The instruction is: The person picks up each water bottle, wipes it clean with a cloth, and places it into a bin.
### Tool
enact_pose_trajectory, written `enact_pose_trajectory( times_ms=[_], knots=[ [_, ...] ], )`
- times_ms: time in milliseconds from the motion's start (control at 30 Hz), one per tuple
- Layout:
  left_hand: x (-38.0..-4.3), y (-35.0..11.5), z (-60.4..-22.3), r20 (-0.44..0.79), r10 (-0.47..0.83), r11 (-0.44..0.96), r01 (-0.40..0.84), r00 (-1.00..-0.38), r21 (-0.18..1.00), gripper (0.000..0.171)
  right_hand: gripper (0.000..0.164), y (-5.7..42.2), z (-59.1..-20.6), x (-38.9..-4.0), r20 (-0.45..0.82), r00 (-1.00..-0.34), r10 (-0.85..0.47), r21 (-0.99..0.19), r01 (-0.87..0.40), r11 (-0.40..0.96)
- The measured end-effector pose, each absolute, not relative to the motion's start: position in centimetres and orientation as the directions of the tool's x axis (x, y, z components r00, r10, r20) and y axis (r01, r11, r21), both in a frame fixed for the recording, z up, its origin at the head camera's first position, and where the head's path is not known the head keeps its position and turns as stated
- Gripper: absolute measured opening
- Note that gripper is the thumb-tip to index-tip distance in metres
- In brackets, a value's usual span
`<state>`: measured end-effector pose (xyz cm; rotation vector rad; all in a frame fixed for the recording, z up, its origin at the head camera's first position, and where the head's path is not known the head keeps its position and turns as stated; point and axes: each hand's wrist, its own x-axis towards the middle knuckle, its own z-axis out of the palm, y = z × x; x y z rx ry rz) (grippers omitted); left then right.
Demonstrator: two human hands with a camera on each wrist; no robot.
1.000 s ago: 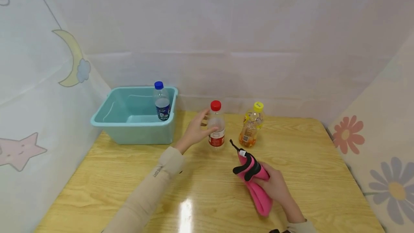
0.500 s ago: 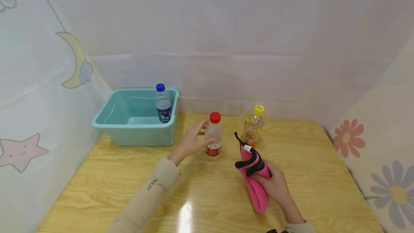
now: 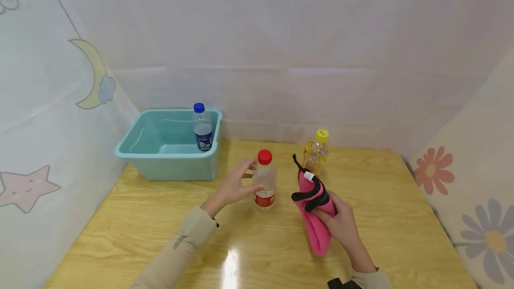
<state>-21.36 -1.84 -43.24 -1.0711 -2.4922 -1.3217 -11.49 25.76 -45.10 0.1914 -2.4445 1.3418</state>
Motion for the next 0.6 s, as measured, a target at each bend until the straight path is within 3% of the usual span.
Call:
enact_pose_trajectory(
  times_ms=[600],
  knots=[
    [-19.3,-2.4,-44.0,0.452,0.603,0.304,0.713,-0.657,0.631,0.066,0.039,24.2,-44.2,-11.7,0.436,-0.900,-0.007,-0.783,-0.383,0.489]
  ],
)
